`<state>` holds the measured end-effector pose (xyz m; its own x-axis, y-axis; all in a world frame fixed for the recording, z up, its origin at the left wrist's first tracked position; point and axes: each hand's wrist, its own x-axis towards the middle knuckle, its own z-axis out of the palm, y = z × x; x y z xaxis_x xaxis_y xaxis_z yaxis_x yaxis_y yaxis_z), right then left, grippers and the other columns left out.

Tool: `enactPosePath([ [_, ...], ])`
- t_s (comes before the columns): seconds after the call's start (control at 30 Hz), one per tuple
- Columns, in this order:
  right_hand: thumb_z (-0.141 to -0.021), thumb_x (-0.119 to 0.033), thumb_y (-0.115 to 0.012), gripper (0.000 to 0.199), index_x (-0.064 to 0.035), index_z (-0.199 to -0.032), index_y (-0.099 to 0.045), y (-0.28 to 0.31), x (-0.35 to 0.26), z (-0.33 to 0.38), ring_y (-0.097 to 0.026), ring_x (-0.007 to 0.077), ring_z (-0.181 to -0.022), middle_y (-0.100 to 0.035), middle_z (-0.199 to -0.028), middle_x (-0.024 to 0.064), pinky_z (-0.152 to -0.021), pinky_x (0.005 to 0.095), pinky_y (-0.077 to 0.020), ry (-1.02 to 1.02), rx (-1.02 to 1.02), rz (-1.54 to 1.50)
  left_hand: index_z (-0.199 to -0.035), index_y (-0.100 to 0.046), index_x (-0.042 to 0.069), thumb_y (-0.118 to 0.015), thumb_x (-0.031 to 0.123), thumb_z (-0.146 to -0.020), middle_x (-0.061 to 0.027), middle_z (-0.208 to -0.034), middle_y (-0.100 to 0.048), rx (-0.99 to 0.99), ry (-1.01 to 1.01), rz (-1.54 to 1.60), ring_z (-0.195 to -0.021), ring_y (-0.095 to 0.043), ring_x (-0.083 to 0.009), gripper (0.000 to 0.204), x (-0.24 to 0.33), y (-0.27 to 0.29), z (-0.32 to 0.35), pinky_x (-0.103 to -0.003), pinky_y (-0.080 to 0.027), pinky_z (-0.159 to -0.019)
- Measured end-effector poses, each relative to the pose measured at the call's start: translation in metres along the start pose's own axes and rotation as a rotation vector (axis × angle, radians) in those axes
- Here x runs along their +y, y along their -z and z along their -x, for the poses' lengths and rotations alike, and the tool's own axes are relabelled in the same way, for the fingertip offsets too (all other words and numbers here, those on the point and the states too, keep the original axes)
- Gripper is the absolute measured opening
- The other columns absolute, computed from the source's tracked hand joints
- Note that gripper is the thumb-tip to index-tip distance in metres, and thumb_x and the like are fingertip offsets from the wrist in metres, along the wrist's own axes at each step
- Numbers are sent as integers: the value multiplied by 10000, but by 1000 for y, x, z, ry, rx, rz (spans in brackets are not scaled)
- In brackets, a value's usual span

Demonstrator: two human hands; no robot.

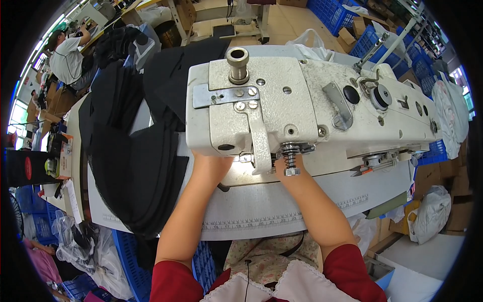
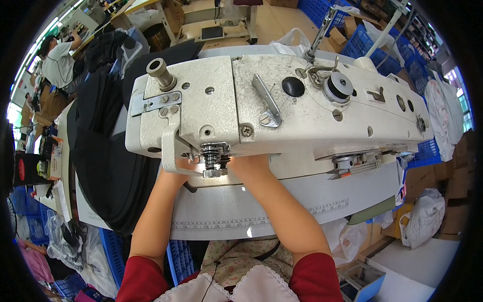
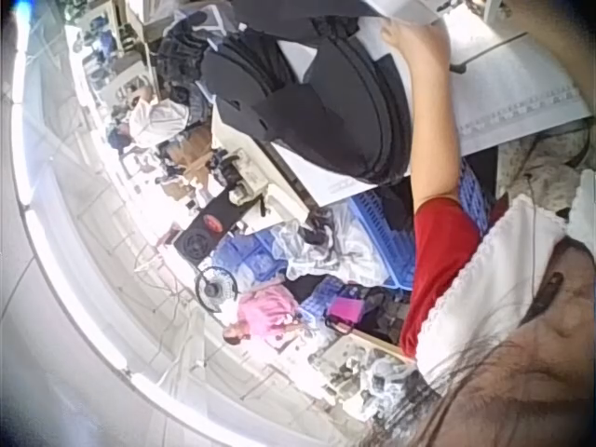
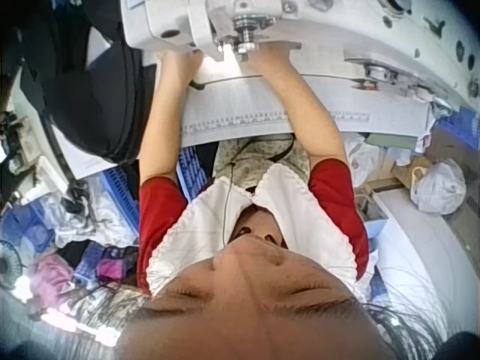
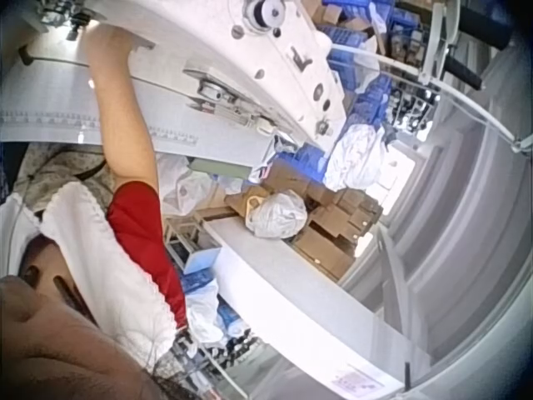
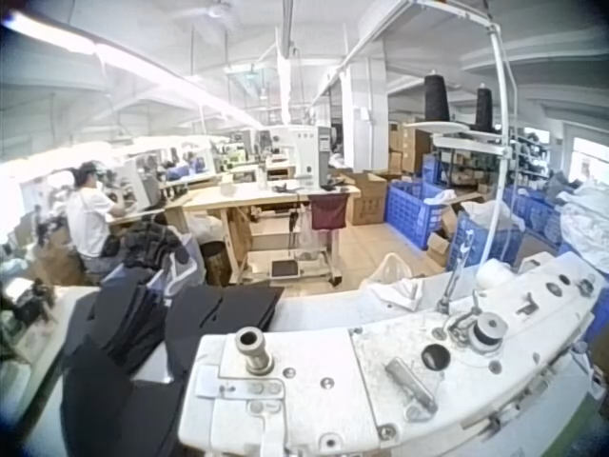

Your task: The worker is using an industrial sewing machine to stitch together black fabric components for shoes.

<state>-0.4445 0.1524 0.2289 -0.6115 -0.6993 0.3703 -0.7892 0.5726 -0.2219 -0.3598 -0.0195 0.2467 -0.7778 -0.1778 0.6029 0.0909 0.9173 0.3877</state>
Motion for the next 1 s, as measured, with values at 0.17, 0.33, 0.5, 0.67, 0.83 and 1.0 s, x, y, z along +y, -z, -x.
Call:
enactPosePath([
  [0.17,-645,-101,-589,59,-70,-625,-634,1,-2,2,-606,292,-543,-614,-590,124,-504,426,-450,17,58,36,-1016,-618,74,-698,105,-696,-104,-993,-625,-55,68,52,-925,-597,-318,331,-5,-2,4,-407,-469,-744],
  [0.33,-654,-93,-577,62,-64,-647,-632,-7,1,-6,-611,294,-567,-618,-610,129,-521,430,-453,38,233,2,-1280,-397,48,-513,104,-879,-107,-1213,-521,-305,277,233,-1094,-527,-218,422,-5,-2,9,-353,-423,-948],
  [0.5,-666,-90,-571,68,-54,-656,-628,-13,-1,2,-606,300,-586,-611,-610,136,-547,432,-454,-23,44,-12,-1050,-603,73,-686,119,-707,-118,-1052,-603,-139,170,94,-988,-563,-346,356,-13,-6,14,-426,-453,-782],
  [0.67,-724,-134,-539,119,-66,-696,-632,-36,17,4,-608,303,-622,-627,-660,133,-546,438,-433,-137,-13,-71,-1082,-603,112,-647,121,-728,-84,-1072,-603,-105,123,49,-1001,-552,-334,358,-6,-10,8,-442,-423,-782],
  [0.83,-755,-180,-531,152,-79,-718,-638,-13,3,6,-605,306,-628,-632,-679,131,-559,450,-428,-36,50,69,-1102,-609,168,-653,145,-722,-57,-1077,-603,-205,406,133,-1033,-530,-279,383,-3,1,14,-438,-327,-774],
  [1.0,-750,-180,-537,157,-79,-766,-656,-32,16,10,-605,314,-716,-638,-733,139,-624,454,-435,-46,-64,63,-1044,-627,157,-605,129,-744,-74,-1049,-610,-203,293,43,-1015,-534,-289,301,4,5,9,-445,-338,-741],
])
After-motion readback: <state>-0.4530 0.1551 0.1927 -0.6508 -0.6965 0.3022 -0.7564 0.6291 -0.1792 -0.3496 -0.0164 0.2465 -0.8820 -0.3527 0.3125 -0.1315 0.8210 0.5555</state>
